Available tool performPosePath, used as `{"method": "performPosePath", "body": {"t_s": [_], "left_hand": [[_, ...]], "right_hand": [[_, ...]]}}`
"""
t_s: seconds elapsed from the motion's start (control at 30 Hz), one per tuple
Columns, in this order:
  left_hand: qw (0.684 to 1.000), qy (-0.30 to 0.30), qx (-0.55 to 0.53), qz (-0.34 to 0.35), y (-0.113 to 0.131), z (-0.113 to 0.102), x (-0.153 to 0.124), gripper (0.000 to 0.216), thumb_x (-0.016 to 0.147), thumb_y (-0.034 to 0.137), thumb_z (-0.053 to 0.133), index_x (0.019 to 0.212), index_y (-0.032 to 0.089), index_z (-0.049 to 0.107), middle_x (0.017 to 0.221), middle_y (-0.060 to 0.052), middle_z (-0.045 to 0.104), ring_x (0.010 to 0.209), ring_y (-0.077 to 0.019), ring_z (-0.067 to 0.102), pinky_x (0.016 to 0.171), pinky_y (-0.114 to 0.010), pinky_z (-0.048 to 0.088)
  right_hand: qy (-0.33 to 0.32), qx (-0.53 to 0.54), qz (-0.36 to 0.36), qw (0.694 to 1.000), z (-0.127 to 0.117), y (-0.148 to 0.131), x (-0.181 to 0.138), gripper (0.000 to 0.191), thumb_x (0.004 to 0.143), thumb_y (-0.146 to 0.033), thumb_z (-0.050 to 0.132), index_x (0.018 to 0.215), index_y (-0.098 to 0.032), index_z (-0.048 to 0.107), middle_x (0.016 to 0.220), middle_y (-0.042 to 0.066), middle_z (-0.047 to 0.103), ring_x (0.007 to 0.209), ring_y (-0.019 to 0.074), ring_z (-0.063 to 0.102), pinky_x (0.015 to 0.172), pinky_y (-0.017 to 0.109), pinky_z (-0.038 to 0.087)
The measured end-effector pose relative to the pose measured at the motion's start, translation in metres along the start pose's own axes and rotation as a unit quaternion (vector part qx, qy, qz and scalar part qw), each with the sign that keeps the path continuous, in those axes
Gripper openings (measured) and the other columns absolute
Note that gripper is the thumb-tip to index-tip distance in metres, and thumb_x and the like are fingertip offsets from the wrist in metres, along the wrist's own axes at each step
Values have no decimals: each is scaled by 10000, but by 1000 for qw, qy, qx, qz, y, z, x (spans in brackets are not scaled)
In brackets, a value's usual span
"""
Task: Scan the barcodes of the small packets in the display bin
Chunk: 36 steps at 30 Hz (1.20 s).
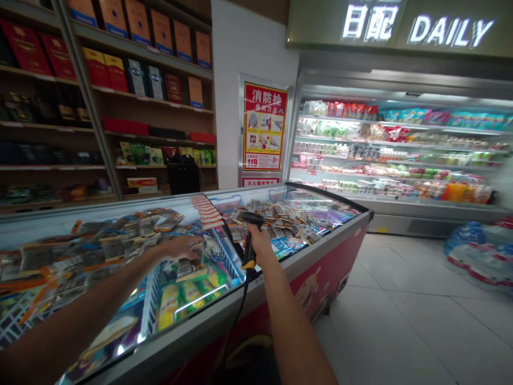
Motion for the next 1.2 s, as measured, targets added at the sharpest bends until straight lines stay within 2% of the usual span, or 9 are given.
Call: {"method": "performPosePath", "body": {"t_s": [0.1,0.2,0.27,0.4,0.5,0.67,0.83,1.03,1.2], "left_hand": [[999,-30,16,-7,1,4,-4,503,451,254,728,948,211,661,929,-34,692,865,-231,616,720,-251,437],[998,46,-37,-22,6,4,10,279,512,228,663,787,183,667,731,-18,673,727,-198,609,624,-236,418],[984,105,-138,-48,10,3,23,104,561,220,608,647,168,636,579,-4,613,615,-171,583,549,-227,392],[885,212,-398,-115,22,9,48,73,595,212,591,560,158,556,453,25,502,490,-126,528,480,-216,378],[840,248,-465,-129,36,22,63,44,663,171,538,623,156,527,516,25,516,519,-104,544,520,-210,431],[823,251,-489,-140,57,49,83,114,773,116,432,723,168,521,691,-32,598,715,-123,621,616,-224,491],[821,239,-499,-142,64,65,93,160,799,91,415,800,183,546,792,-61,638,845,-162,636,677,-252,512],[804,255,-515,-151,65,70,101,162,788,74,431,846,174,545,689,-33,596,805,-154,637,692,-274,517],[802,274,-509,-152,68,66,110,184,792,74,431,899,172,544,712,-39,589,790,-148,632,643,-250,511]], "right_hand": [[-1,3,3,1000,4,0,-5,189,720,-356,532,650,-185,489,435,-49,493,335,93,447,324,215,361],[-10,7,0,1000,3,-2,-11,192,704,-363,545,661,-183,493,438,-52,493,339,89,448,324,208,358],[-21,14,-7,1000,1,-5,-13,199,692,-370,553,665,-180,497,449,-50,499,345,86,447,324,206,357],[-24,26,-22,999,-5,-8,-16,213,688,-381,549,679,-170,520,466,-38,514,350,91,445,320,217,362],[-13,36,-19,999,-7,-10,-15,207,710,-373,531,690,-167,530,458,-37,508,340,93,439,319,220,361],[-11,77,-19,997,-10,-16,-12,179,741,-356,509,693,-184,516,446,-49,491,341,93,436,329,217,362],[-17,84,-15,996,-12,-21,-11,210,741,-382,511,683,-181,514,444,-46,489,340,92,437,333,217,360],[-47,83,6,995,-15,-18,-12,211,722,-376,526,674,-171,511,449,-44,498,335,85,439,332,207,354],[-41,63,27,997,-18,-9,-10,217,731,-372,506,671,-164,510,438,-39,503,325,86,437,324,204,342]]}}
Point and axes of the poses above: each hand's wrist, its own x-axis towards the middle knuckle, its own z-axis out of the palm, y = z × x, the point moved 1 cm from there along x, towards the middle knuckle
